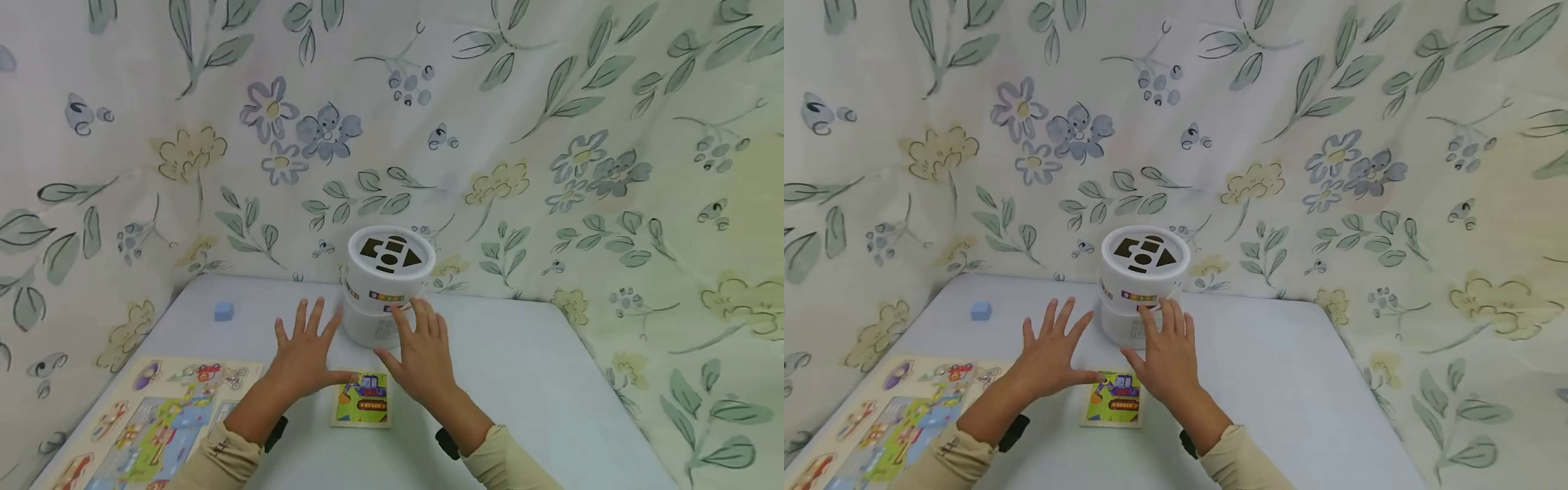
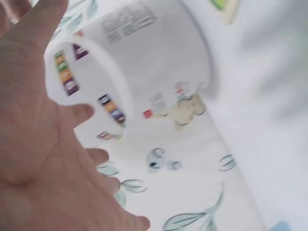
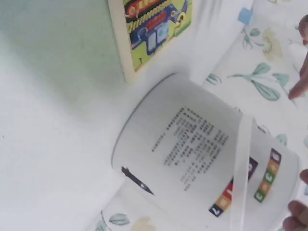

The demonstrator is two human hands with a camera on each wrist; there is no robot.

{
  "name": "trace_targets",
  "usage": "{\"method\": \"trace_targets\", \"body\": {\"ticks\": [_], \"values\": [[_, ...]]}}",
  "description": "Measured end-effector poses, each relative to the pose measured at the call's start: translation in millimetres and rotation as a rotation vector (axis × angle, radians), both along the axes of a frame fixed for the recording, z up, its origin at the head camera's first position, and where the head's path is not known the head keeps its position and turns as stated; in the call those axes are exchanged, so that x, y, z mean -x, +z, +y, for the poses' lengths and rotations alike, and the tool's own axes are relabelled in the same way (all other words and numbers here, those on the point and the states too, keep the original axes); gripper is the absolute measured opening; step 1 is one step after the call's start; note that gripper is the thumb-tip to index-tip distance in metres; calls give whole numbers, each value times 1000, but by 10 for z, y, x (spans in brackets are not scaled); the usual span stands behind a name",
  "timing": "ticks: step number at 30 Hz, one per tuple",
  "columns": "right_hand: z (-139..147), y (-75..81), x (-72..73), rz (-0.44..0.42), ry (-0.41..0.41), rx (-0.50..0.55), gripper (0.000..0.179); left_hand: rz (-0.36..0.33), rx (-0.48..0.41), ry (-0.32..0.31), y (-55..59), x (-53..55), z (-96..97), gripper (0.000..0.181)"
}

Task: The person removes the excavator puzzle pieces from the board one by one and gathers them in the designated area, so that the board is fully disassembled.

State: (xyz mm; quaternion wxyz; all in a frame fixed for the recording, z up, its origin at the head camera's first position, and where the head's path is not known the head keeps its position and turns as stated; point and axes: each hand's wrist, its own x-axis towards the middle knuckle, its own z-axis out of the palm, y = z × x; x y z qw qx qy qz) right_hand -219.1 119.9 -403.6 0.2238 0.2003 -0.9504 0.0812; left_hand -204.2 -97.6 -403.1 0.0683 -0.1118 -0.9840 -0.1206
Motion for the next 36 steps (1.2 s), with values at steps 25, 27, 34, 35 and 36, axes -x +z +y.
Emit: {"method": "trace_targets", "body": {"ticks": [25, 27, 34, 35, 36], "values": [[-478, -723, 265, -522, 114, -155, 36, -241, -88, -313, -799, -92, -185, 54], [-475, -731, 270, -537, 105, -141, 36, -251, -78, -315, -796, -96, -178, 50], [-474, -788, 288, -514, 109, -99, 34, -244, -51, -304, -755, -103, -144, 46], [-478, -798, 291, -500, 112, -94, 34, -241, -46, -300, -750, -102, -137, 46], [-480, -807, 295, -488, 117, -87, 34, -240, -39, -295, -748, -99, -130, 45]]}}
